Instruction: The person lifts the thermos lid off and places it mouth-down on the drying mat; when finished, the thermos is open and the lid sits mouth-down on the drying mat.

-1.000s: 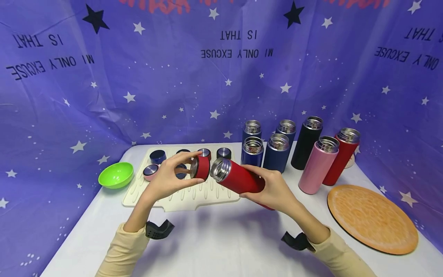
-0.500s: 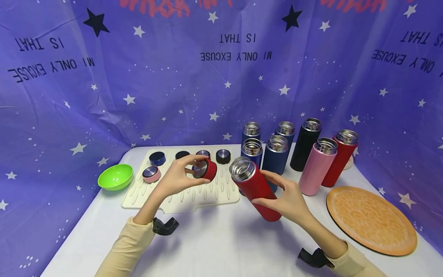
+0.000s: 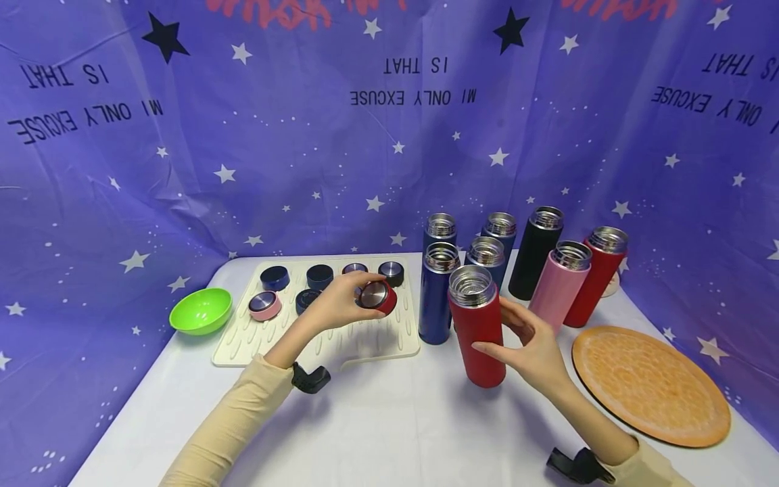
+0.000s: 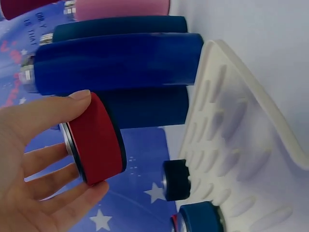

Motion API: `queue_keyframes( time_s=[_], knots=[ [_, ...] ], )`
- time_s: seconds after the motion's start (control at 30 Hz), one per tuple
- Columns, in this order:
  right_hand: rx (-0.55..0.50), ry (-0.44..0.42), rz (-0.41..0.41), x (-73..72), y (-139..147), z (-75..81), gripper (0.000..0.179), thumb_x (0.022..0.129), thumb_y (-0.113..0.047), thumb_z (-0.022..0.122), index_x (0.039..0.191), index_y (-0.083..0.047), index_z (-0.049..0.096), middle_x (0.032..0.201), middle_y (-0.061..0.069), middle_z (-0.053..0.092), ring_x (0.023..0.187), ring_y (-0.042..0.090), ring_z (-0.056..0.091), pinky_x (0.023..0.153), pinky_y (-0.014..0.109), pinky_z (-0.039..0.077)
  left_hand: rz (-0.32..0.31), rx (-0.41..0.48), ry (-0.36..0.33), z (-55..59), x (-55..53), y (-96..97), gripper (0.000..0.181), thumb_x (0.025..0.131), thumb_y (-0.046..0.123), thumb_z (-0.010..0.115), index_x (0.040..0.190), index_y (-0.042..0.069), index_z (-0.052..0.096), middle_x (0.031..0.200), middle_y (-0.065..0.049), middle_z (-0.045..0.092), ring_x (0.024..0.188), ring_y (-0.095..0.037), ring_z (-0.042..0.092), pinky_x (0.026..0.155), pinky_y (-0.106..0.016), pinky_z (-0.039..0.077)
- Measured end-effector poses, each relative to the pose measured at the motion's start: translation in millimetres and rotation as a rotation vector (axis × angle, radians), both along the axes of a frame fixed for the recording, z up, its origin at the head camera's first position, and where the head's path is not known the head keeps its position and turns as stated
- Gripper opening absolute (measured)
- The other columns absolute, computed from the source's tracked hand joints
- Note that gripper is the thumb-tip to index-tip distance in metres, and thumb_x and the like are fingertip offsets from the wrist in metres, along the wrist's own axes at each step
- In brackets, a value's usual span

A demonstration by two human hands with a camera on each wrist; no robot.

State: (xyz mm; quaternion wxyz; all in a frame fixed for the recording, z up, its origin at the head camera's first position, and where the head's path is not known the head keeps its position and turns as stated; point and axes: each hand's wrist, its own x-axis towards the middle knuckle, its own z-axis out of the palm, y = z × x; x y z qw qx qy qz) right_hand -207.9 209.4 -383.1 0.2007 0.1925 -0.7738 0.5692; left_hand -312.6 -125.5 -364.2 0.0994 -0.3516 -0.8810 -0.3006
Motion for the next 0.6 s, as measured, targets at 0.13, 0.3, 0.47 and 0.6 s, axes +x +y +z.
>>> queue_keyframes(
  time_s=[0.13,0.3,0.47,0.6],
  knots=[
    [-0.028,-0.007,-0.033,2.4,6,-0.1,0.071,0.071,0.005,0.082,0.135,-0.005,0.054,0.118,0.0,0.067,0.106,0.009,0.062,0.093,0.017,0.046,0.017,-0.021,0.009,-7.3,-10.4,9.1,0.066,0.071,0.024,0.087,0.127,0.002,0.061,0.111,-0.007,0.067,0.097,-0.019,0.062,0.082,-0.037,0.053],
    [-0.085,-0.009,-0.08,4.2,14,-1.0,0.067,0.074,0.007,0.079,0.135,-0.002,0.052,0.117,-0.009,0.066,0.105,0.006,0.062,0.092,0.015,0.047,0.043,-0.021,0.001,-17.8,-22.7,18.3,0.067,0.069,0.023,0.088,0.126,-0.001,0.061,0.113,-0.01,0.066,0.096,-0.022,0.062,0.082,-0.037,0.054],
    [-0.172,0.0,-0.124,4.6,22,-4.3,0.067,0.074,0.013,0.076,0.135,0.001,0.051,0.119,-0.009,0.065,0.107,0.007,0.061,0.091,0.014,0.047,0.083,-0.023,-0.001,-28.7,-32.4,26.2,0.065,0.067,0.023,0.09,0.122,0.0,0.064,0.11,-0.01,0.068,0.088,-0.02,0.062,0.076,-0.035,0.054],
    [-0.229,-0.009,-0.179,2.6,27,-6.8,0.066,0.074,0.014,0.075,0.134,0.001,0.051,0.118,-0.008,0.064,0.107,0.009,0.059,0.09,0.013,0.046,0.137,-0.011,-0.011,-37.0,-37.9,32.2,0.065,0.066,0.025,0.09,0.12,0.001,0.065,0.107,-0.01,0.069,0.087,-0.02,0.063,0.075,-0.034,0.054]
  ],
)
